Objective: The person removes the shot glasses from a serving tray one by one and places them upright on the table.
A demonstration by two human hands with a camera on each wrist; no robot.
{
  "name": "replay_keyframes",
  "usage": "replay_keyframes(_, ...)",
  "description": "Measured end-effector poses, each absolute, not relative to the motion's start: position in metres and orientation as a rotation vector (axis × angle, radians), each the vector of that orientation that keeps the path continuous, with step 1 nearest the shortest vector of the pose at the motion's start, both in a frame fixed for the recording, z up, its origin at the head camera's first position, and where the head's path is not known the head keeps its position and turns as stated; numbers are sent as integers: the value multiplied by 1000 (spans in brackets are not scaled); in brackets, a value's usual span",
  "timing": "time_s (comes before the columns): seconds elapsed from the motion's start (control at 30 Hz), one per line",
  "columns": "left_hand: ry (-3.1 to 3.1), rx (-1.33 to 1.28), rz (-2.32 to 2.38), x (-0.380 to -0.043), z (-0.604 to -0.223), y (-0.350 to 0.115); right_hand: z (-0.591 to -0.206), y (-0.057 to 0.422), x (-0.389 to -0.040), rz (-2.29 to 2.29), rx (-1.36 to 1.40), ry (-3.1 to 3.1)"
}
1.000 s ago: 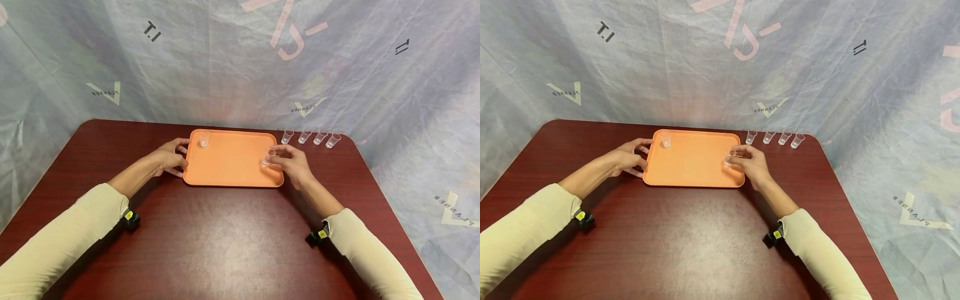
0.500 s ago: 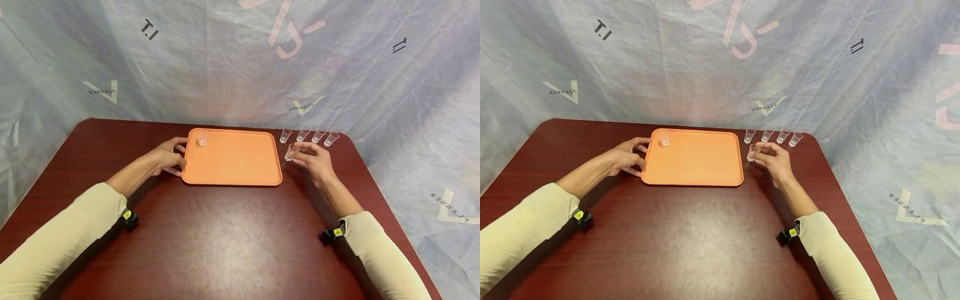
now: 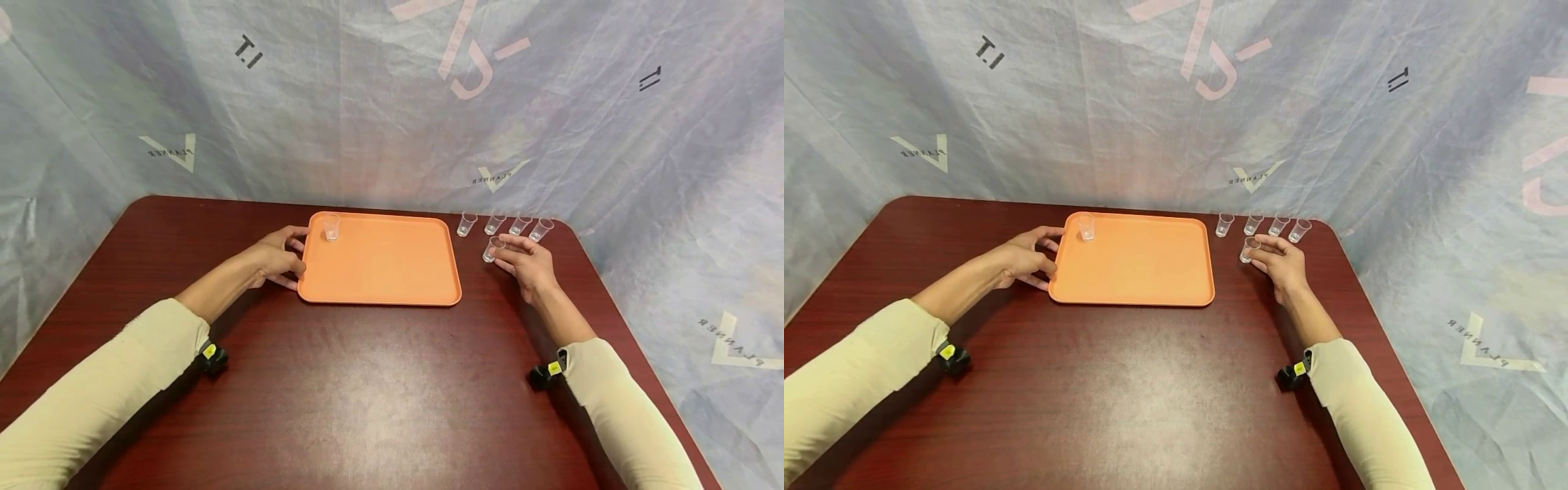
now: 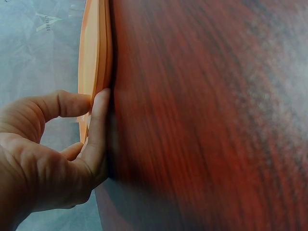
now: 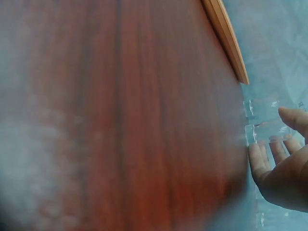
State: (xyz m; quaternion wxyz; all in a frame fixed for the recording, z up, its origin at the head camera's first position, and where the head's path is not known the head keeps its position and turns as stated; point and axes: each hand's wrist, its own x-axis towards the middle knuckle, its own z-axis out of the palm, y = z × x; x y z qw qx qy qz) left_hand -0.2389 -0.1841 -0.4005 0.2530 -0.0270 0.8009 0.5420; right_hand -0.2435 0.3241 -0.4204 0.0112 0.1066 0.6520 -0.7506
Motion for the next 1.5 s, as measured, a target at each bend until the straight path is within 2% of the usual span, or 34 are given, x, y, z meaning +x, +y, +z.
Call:
replay_keyframes(0.4, 2175, -67, 1478, -239, -403, -183, -421, 327, -244, -2335, 362, 2066)
replay_keyframes(0.9, 2184, -81, 1467, -239, -400, -183, -415, 330, -211, -2166, 352, 2136)
replay_keyframes(1.2, 2186, -75, 1452, -239, -398, -183, -403, 293, -196, -2055, 210, 2180)
replay_keyframes(1.5, 2184, -67, 1452, -237, -396, -184, -391, 239, -206, -1983, 67, 2215)
